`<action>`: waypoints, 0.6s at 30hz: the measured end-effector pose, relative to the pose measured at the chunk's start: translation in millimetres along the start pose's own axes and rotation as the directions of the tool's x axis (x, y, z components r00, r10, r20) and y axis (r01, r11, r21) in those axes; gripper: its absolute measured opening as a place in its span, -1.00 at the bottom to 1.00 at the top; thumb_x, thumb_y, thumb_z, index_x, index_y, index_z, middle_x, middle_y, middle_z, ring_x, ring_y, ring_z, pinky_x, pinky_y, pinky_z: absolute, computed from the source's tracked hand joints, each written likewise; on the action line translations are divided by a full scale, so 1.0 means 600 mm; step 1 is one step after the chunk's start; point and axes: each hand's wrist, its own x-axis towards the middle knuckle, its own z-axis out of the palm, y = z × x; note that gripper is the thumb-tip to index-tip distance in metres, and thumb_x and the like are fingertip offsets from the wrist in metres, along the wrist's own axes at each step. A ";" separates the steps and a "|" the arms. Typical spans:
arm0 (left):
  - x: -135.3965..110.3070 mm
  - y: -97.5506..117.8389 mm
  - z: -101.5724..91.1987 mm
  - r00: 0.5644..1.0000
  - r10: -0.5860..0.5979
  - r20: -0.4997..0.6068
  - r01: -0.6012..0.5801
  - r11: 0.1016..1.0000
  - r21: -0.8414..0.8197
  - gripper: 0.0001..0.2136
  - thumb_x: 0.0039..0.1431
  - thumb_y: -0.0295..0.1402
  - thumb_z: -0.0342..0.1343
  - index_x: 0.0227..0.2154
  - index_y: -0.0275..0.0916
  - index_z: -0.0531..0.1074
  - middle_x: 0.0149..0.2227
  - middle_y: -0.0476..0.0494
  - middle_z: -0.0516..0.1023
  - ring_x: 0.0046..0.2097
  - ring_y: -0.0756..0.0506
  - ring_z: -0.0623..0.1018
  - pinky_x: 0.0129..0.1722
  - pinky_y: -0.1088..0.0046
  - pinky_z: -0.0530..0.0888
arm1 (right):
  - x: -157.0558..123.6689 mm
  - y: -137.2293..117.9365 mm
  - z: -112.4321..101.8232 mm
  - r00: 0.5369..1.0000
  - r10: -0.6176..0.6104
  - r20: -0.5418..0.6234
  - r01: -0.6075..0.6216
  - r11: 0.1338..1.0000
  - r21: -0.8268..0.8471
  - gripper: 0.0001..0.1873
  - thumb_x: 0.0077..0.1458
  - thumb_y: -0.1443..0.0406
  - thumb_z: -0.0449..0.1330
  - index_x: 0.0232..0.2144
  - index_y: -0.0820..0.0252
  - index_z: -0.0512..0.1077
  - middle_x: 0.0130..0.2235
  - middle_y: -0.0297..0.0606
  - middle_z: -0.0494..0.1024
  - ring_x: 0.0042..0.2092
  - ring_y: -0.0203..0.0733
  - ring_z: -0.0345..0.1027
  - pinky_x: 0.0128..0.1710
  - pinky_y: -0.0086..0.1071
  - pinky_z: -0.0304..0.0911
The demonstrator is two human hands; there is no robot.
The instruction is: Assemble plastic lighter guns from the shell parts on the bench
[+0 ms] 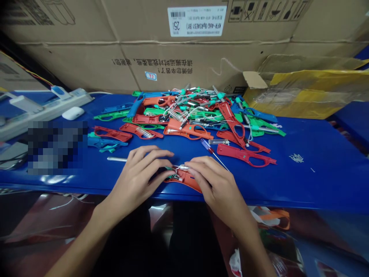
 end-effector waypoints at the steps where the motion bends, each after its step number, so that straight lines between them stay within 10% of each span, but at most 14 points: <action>1: 0.000 0.000 0.001 1.000 0.011 -0.025 -0.010 0.999 0.036 -0.87 0.38 -0.30 0.16 -0.14 -0.23 0.49 0.04 -0.15 0.61 0.10 -0.21 0.45 0.06 0.20 0.31 | 0.000 -0.001 0.000 1.000 -0.004 -0.002 0.004 1.000 -0.002 -0.76 0.38 0.41 0.11 -0.03 0.15 0.53 -0.05 -0.26 0.62 -0.02 -0.26 0.51 0.06 -0.42 0.38; 18: -0.005 -0.001 0.000 0.988 0.151 0.016 -0.151 0.979 0.137 -0.84 0.41 -0.47 0.08 -0.05 -0.23 0.51 -0.05 -0.12 0.64 0.02 -0.21 0.49 0.04 0.15 0.34 | -0.007 0.000 0.001 0.999 -0.029 0.028 0.029 1.000 -0.002 -0.75 0.36 0.45 0.12 -0.05 0.09 0.51 -0.01 -0.31 0.59 0.01 -0.30 0.48 0.10 -0.41 0.36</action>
